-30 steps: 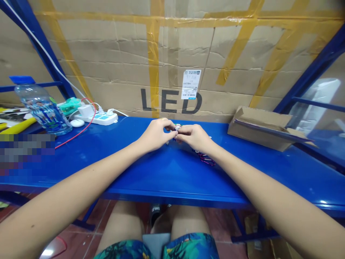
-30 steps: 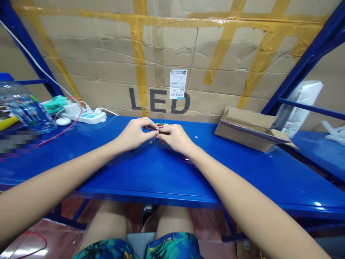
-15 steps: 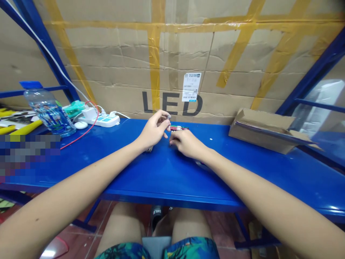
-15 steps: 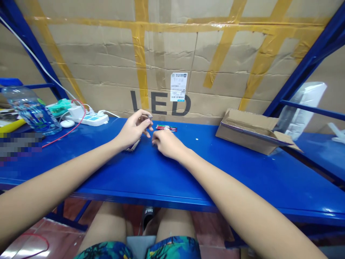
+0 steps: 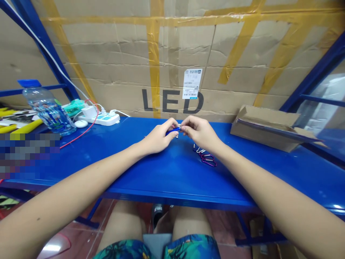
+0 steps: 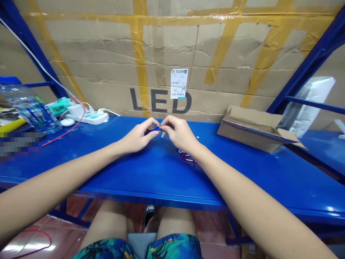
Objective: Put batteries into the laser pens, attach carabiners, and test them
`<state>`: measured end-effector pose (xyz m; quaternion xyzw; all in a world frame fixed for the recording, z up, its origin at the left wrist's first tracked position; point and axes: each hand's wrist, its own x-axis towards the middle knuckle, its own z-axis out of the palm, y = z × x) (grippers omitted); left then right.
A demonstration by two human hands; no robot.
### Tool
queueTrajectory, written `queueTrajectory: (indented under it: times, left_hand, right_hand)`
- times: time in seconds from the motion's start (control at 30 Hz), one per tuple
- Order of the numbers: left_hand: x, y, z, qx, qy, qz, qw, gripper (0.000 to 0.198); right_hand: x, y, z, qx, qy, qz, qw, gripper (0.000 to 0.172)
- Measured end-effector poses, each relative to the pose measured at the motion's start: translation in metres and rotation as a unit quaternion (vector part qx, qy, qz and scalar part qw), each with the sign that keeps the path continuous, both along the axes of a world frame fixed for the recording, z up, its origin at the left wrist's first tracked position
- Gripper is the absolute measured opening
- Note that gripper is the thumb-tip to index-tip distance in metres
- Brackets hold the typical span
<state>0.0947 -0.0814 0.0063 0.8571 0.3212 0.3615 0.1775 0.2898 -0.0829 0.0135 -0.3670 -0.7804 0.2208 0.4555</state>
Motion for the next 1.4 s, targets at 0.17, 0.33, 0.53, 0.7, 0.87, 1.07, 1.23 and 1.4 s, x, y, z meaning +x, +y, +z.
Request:
queueTrajectory:
  times: [0.17, 0.33, 0.53, 0.7, 0.87, 1.07, 1.23, 1.4]
  left_hand:
    - [0.002, -0.004, 0.002, 0.030, 0.042, 0.017, 0.999, 0.027]
    - [0.003, -0.004, 0.004, 0.076, 0.094, 0.048, 0.991, 0.029]
    - [-0.001, -0.004, 0.002, 0.096, 0.091, 0.020, 0.991, 0.011]
    - [0.000, -0.005, 0.001, 0.112, 0.080, 0.013, 0.990, 0.005]
    - [0.006, -0.004, 0.001, 0.120, 0.095, 0.065, 0.986, 0.023]
    - [0.004, -0.002, 0.003, 0.099, 0.137, 0.049, 0.984, 0.025]
    - [0.003, -0.008, 0.004, 0.085, 0.092, 0.041, 0.991, 0.006]
    - [0.007, -0.012, 0.003, 0.123, 0.059, 0.037, 0.990, 0.005]
  right_hand:
    - [0.001, 0.003, 0.000, -0.066, 0.024, 0.040, 0.997, 0.009]
    - [0.004, 0.004, -0.001, -0.062, -0.043, 0.043, 0.996, 0.016]
    - [0.010, 0.001, 0.002, 0.019, -0.178, 0.044, 0.983, 0.025]
    - [0.008, -0.001, 0.004, -0.008, -0.171, 0.038, 0.985, 0.027]
    - [0.005, -0.005, 0.006, 0.011, -0.173, 0.015, 0.985, 0.028]
    - [0.006, -0.004, 0.005, 0.025, -0.185, 0.025, 0.982, 0.025]
    - [0.007, -0.003, 0.005, -0.042, -0.157, 0.045, 0.986, 0.027]
    - [0.007, -0.006, 0.011, -0.034, -0.156, 0.047, 0.986, 0.028]
